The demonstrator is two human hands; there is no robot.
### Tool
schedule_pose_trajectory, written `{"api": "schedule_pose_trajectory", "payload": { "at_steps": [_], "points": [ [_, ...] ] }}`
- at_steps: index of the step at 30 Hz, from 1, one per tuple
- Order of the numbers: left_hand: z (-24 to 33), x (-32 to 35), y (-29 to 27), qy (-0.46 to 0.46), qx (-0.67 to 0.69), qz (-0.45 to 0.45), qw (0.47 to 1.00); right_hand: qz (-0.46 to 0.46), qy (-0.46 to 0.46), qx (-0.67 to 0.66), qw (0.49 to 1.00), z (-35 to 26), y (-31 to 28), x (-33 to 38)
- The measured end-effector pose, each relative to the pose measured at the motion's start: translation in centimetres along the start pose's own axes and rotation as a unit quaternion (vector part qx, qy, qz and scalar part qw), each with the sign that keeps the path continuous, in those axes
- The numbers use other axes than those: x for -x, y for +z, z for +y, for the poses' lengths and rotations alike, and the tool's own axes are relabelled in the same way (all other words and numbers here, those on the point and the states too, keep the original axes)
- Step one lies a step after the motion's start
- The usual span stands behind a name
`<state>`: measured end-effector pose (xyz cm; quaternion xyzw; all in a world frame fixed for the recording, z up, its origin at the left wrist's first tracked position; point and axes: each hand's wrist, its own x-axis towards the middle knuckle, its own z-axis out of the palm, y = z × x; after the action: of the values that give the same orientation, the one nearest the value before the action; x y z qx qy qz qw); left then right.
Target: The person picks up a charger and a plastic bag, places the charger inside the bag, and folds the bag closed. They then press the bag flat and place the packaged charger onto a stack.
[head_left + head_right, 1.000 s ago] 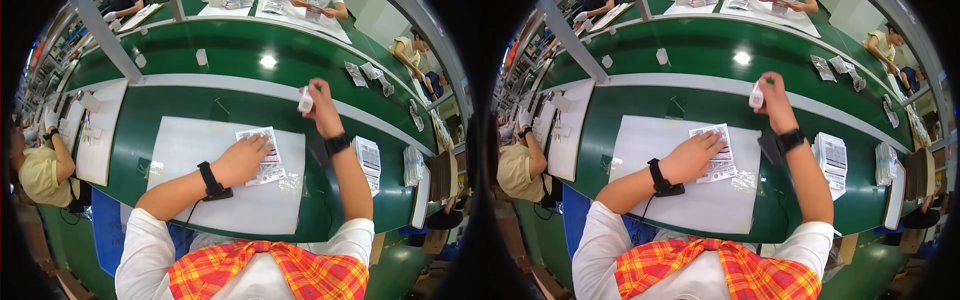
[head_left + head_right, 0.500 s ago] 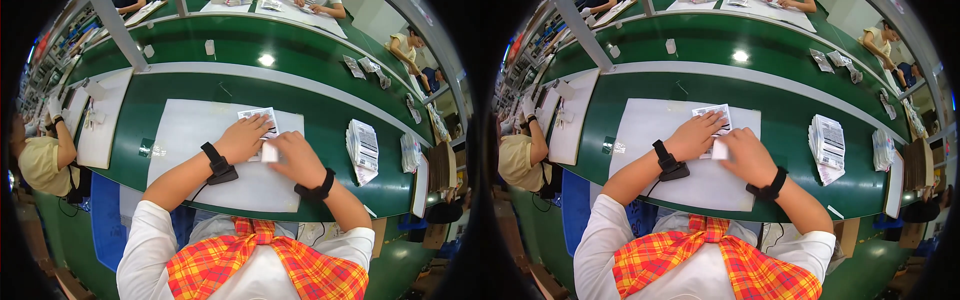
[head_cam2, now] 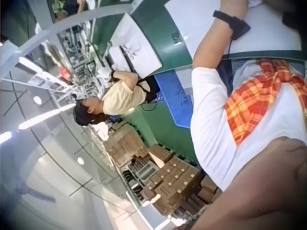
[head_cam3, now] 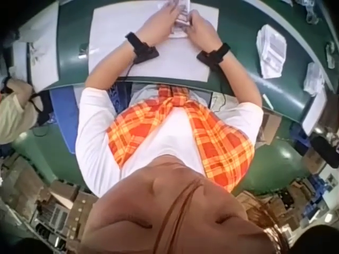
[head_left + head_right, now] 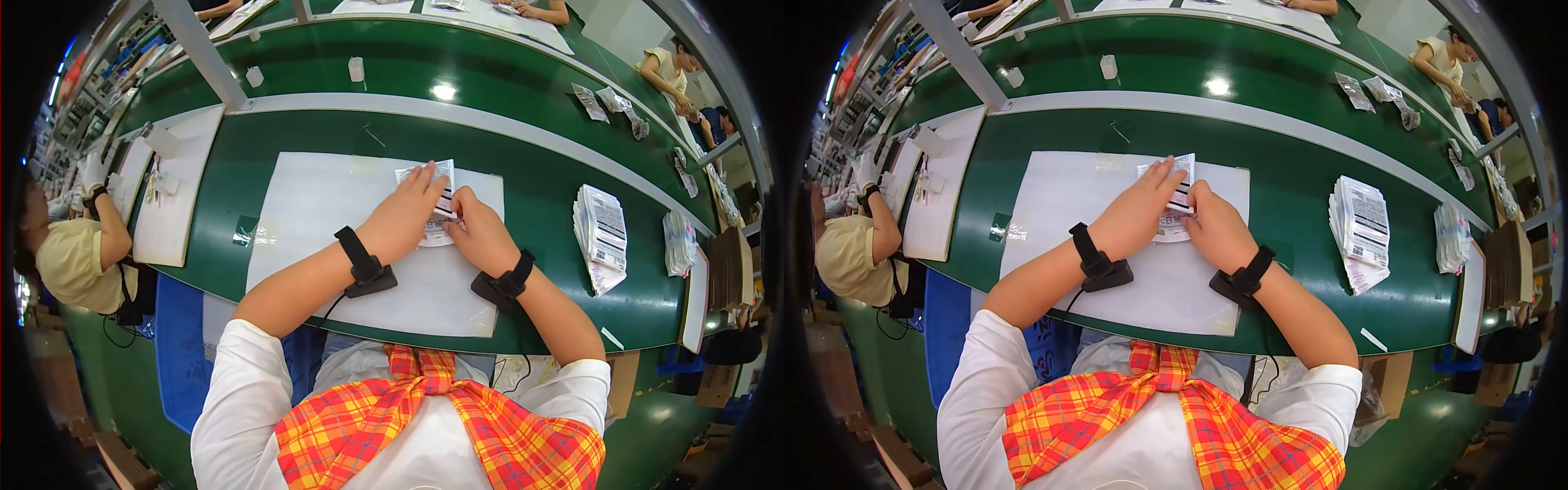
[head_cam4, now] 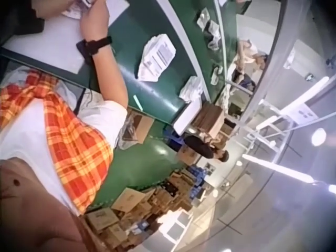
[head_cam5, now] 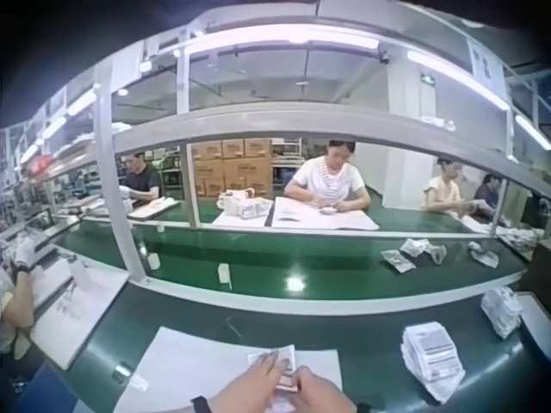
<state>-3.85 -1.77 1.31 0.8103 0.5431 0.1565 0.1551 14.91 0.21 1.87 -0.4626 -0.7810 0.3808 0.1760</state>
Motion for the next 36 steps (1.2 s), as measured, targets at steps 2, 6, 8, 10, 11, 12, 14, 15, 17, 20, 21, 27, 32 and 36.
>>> {"api": "schedule_pose_trajectory", "payload": {
  "at_steps": [2,6,8,10,11,12,14,15,17,20,21,27,32,36],
  "points": [
    [-1.0,-0.5,-0.6,0.005,0.048,0.011,0.999,0.021,-0.048,-0.039,0.998,0.2,-0.1,0.1],
    [-2.3,-0.7,-2.8,-0.017,0.425,-0.018,0.905,0.038,-0.042,-0.342,0.938,0.1,-1.7,0.0],
    [-2.3,-0.3,-3.0,0.052,0.361,0.049,0.930,0.018,-0.008,-0.411,0.912,-1.2,-3.2,0.3],
    [-2.5,-0.4,-2.7,0.089,0.327,0.084,0.937,-0.020,0.057,-0.536,0.842,-2.4,-4.4,0.5],
    [-2.9,-0.7,-2.1,0.023,0.388,0.075,0.918,-0.019,0.056,-0.535,0.843,-2.5,-4.3,0.6],
    [-3.3,-0.9,-1.4,-0.043,0.446,0.066,0.891,0.019,0.038,-0.480,0.876,-2.6,-4.0,0.6],
    [-3.4,-1.2,-0.8,-0.111,0.500,0.059,0.857,0.090,0.002,-0.366,0.926,-2.2,-3.2,0.2],
    [-3.1,-1.3,-0.3,-0.111,0.492,0.058,0.861,0.091,0.004,-0.365,0.926,-1.0,-2.8,-0.1],
    [-2.2,-1.8,0.5,-0.106,0.478,0.051,0.870,0.022,0.076,-0.377,0.923,2.6,-2.2,-0.8],
    [-1.6,-2.7,0.2,-0.141,0.573,0.054,0.805,0.013,0.099,-0.408,0.907,3.4,-1.6,-1.9],
    [-1.6,-2.9,0.1,-0.157,0.618,0.054,0.768,0.047,0.090,-0.432,0.896,3.6,-1.4,-2.1],
    [-3.3,-4.0,0.2,-0.077,0.469,0.097,0.874,0.126,0.042,-0.462,0.877,3.3,-2.6,-3.2],
    [-5.2,-1.4,0.4,0.103,0.204,0.017,0.973,0.053,-0.159,-0.136,0.976,6.3,-3.8,-1.0],
    [-3.9,1.0,-0.2,0.143,0.066,-0.015,0.987,0.035,-0.288,0.216,0.932,1.2,-3.0,2.6]
  ]
}}
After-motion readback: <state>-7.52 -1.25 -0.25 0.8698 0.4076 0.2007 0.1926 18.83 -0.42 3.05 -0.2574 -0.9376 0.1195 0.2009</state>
